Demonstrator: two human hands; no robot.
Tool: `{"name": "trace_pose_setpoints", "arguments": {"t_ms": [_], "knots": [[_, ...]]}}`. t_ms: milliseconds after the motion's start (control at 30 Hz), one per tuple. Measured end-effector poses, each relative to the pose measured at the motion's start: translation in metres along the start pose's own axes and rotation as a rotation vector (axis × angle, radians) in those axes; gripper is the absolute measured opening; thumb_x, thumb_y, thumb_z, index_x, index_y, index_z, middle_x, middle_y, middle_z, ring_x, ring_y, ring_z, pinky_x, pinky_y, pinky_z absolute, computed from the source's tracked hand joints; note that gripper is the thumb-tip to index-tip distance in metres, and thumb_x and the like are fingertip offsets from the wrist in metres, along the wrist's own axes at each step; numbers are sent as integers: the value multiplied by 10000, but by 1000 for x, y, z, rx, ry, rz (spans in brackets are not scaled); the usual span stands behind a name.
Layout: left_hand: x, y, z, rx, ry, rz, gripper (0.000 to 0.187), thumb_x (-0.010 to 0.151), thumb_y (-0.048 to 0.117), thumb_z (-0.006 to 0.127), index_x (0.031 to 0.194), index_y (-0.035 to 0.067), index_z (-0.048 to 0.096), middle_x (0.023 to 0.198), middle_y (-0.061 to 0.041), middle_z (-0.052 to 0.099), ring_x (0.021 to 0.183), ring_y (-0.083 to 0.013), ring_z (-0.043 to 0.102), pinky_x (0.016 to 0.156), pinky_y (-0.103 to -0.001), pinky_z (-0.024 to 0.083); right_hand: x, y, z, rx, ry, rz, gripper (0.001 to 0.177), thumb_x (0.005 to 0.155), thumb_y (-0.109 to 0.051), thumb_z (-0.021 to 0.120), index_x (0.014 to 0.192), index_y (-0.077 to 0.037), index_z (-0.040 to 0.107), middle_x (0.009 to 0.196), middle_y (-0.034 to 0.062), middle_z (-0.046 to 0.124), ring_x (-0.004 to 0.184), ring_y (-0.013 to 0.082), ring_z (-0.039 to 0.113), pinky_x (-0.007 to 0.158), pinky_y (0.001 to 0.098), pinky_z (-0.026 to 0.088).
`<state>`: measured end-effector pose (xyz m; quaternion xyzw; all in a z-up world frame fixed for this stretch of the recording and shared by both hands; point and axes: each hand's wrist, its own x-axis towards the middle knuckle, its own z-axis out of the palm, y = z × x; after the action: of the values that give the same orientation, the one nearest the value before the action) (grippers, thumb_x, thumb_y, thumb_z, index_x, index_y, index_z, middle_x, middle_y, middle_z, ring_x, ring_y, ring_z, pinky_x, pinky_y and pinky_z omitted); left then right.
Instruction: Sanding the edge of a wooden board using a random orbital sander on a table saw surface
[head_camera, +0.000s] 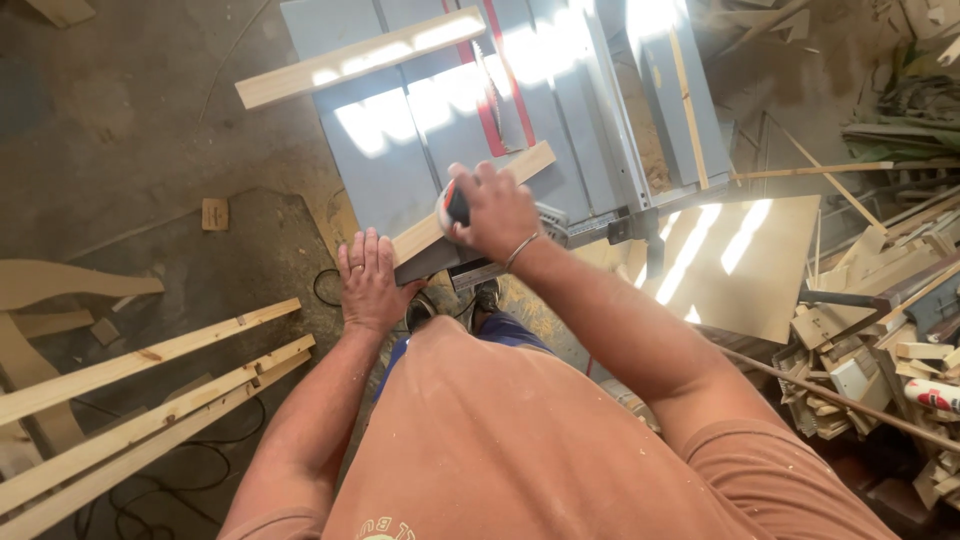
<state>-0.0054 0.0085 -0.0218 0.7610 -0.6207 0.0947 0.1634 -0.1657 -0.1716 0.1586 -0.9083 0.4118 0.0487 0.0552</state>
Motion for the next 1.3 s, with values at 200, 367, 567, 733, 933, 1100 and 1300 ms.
{"name": "trace_pose_setpoints", "arguments": {"t_ms": [200,367,567,733,933,1100,1300], "knots": [[-22,-5,5,25,25,10,933,754,728,687,1365,32,573,1455,-195,584,1393,-360,528,1216,-552,329,-16,-5,8,38,24,-4,775,751,-505,825,1382,-242,459,1114,79,524,1023,348,618,752,512,597],[-26,-4,5,52,89,39,817,825,657,674,1334,22,593,1420,-205,605,1355,-368,559,1180,-543,373,6,40,17,32,-3,103,807,748,-472,844,1401,-231,435,1140,96,524,1047,376,615,774,546,601],[-31,-6,11,92,128,64,764,889,661,609,1318,28,592,1396,-207,614,1321,-366,583,1161,-540,399,31,104,25,30,36,233,853,723,-448,861,1417,-260,401,1164,92,499,1061,379,595,757,569,604],[-29,-2,5,91,141,54,693,961,629,543,1304,28,591,1368,-200,621,1300,-358,589,1155,-534,397,35,135,15,53,41,311,833,748,-421,848,1425,-244,398,1196,112,501,1092,400,594,792,581,602],[-30,-9,-6,109,137,59,691,875,612,646,1271,46,622,1289,-152,624,1224,-323,602,1105,-516,441,17,156,-1,80,37,381,772,768,-449,794,1407,-245,411,1243,115,511,1138,412,604,842,589,592],[-22,-37,-13,-99,102,188,475,1019,564,514,1149,141,686,939,-33,614,858,-246,653,799,-390,532,-13,143,-45,123,94,473,759,760,-398,765,1439,-231,472,1243,128,551,1145,420,615,901,583,566],[12,-61,-54,-360,-506,-135,422,1040,671,353,1108,384,655,891,-57,737,871,-402,732,847,-522,589,-14,142,-66,124,101,453,778,738,-404,769,1439,-222,483,1211,99,548,1127,386,624,905,533,561]]}}
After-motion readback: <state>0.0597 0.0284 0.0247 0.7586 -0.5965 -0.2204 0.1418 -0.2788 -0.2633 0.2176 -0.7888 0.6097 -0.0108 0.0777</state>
